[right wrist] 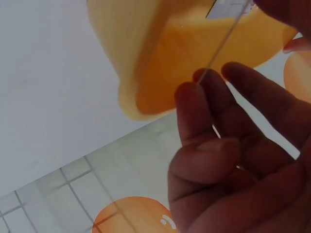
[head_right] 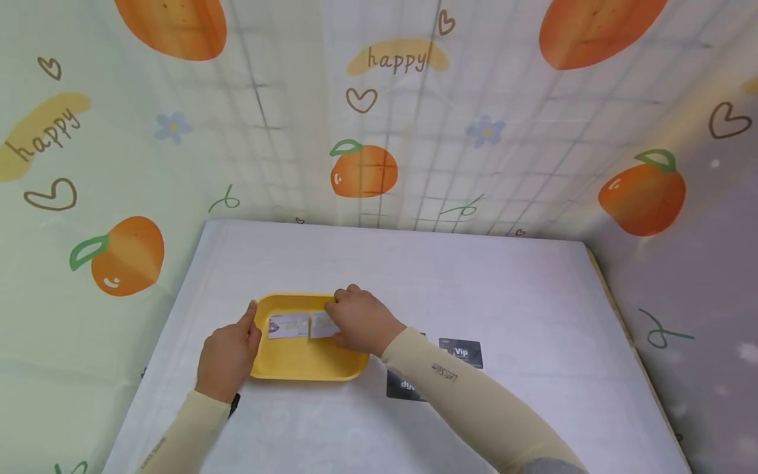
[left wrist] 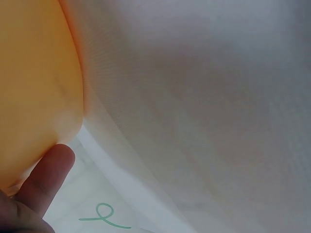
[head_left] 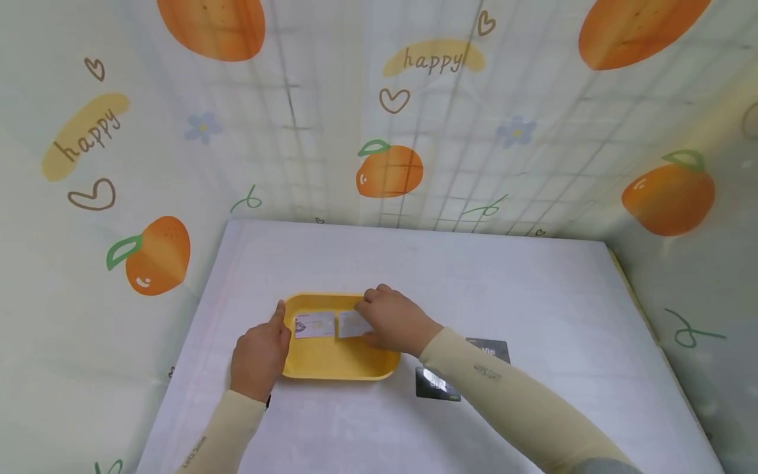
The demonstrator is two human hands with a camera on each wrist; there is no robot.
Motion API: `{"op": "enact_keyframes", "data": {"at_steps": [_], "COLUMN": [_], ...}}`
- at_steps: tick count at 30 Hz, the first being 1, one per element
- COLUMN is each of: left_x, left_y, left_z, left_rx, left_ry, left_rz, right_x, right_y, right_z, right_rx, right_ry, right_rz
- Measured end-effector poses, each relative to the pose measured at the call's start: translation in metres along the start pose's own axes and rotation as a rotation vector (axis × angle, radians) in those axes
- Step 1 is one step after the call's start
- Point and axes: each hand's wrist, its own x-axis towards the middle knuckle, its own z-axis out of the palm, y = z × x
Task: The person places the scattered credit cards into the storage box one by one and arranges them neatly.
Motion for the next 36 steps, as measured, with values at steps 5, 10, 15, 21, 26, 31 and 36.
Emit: {"op": "enact_keyframes", "data": {"at_steps": [5, 10, 15, 21, 26, 31, 36], "left_x": [0.0, -0.002, -0.003, 0.0, 0.001, 0.001, 0.001], "left_y": [0.003, 0.003, 0.002, 0.002, 0.003, 0.005, 0.007], "left_z": [-0.002, 0.0, 0.001, 0.001, 0.001, 0.0, -0.001], "left_rx": [-0.012, -0.025, -0.02, -0.001, -0.003, -0.007, -0.014], "left_ry": [-0.025, -0.016, -0.018, -0.013, -0.005, -0.025, -0.029], "left_rz": [-0.035, -0.051, -0.054, -0.035, -0.034, -0.047, -0.045], "right_x": [0.003, 0.008, 0.011, 0.013, 0.014, 0.015, 0.016], "right_y": [0.0, -0.001, -0.004, -0.008, -0.009, -0.011, -0.013], "right_z": [0.003, 0.007, 0.009, 0.011, 0.01, 0.009, 0.01], "right_rx": [-0.007, -0.028, -0.072, -0.132, -0.188, -0.242, -0.276], "right_ry": [-0.048, -0.073, -0.085, -0.1, -0.108, -0.115, -0.099], "right_rz": [0.006, -0.031, -0.051, -0.057, -0.062, -0.06, -0.065]}}
